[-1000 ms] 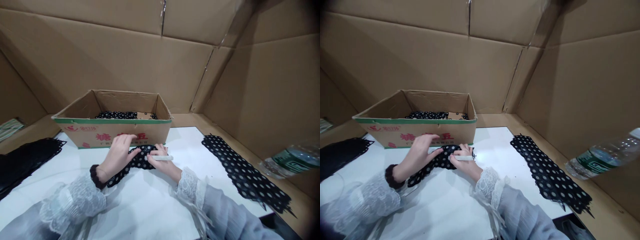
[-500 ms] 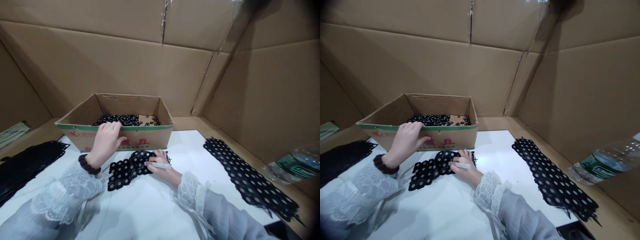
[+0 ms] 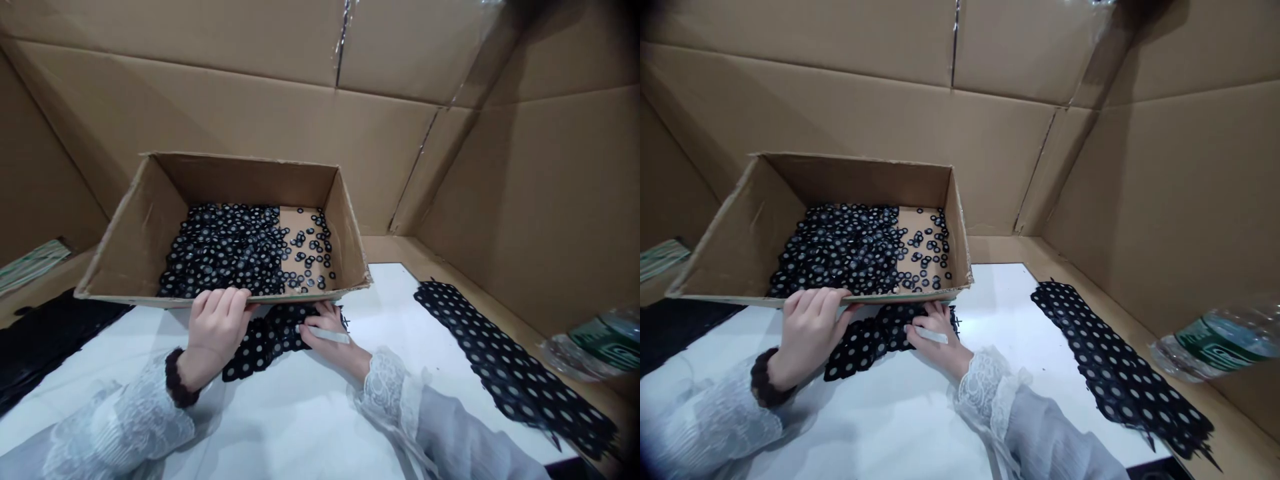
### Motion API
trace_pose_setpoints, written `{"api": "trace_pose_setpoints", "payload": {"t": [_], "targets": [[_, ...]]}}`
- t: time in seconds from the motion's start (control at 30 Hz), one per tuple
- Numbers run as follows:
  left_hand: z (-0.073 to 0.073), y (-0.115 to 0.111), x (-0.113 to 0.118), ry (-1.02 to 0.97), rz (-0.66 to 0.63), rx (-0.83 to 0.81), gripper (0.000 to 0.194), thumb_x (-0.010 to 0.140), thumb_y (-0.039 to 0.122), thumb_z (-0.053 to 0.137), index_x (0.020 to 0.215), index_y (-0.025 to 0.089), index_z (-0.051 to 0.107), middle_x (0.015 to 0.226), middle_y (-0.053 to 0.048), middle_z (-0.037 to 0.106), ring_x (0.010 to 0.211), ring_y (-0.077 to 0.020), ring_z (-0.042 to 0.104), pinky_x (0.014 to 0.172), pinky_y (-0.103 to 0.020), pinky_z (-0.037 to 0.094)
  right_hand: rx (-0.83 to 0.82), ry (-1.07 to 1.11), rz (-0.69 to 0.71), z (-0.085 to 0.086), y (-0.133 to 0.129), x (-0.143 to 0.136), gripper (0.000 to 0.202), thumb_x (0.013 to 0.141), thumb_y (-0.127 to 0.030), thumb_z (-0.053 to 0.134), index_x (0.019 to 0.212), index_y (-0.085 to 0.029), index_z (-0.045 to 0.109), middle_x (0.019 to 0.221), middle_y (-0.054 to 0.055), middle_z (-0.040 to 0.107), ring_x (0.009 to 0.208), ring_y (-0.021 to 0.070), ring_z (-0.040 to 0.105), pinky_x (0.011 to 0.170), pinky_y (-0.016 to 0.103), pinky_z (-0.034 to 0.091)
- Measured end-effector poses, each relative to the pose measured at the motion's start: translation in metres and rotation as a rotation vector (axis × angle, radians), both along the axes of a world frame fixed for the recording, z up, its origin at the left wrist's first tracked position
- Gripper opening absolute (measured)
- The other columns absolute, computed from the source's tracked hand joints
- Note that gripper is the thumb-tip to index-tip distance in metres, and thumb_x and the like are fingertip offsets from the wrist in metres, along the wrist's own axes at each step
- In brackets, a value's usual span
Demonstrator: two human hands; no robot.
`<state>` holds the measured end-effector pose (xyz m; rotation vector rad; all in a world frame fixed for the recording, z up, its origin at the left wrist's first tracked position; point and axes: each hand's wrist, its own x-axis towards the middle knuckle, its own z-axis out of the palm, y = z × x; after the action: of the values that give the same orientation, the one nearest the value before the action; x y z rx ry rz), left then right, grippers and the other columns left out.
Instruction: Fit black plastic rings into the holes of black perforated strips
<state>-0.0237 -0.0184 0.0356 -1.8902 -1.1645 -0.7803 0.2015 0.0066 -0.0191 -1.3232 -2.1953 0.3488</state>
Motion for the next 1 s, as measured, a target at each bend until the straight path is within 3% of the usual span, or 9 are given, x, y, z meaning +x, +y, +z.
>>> {"api": "trace_pose_setpoints", "payload": {"t": [0.27, 1.0], "targets": [[-0.008, -0.007, -0.001, 0.019, -0.048, 0.065, 0.015, 0.08, 0.017, 0.059, 0.094, 0.013, 0.057, 0.079, -0.006, 0.066, 0.074, -0.0206, 0.056, 0.076, -0.034, 0.036, 0.024, 0.054, 0.004, 0.002, -0.004, 0.0, 0.028, 0.082, -0.029, 0.051, 0.057, -0.019, 0.058, 0.091, 0.004, 0.061, 0.106, 0.0229, 0.045, 0.092, 0.038, 0.028], [-0.012, -0.006, -0.002, 0.007, -0.042, 0.068, 0.019, 0.079, 0.016, 0.059, 0.098, 0.016, 0.057, 0.08, -0.005, 0.067, 0.075, -0.0202, 0.057, 0.078, -0.034, 0.035, 0.019, 0.057, -0.001, 0.001, -0.003, 0.0, 0.026, 0.082, -0.029, 0.051, 0.059, -0.02, 0.06, 0.093, 0.005, 0.062, 0.107, 0.0236, 0.045, 0.094, 0.039, 0.028]]}}
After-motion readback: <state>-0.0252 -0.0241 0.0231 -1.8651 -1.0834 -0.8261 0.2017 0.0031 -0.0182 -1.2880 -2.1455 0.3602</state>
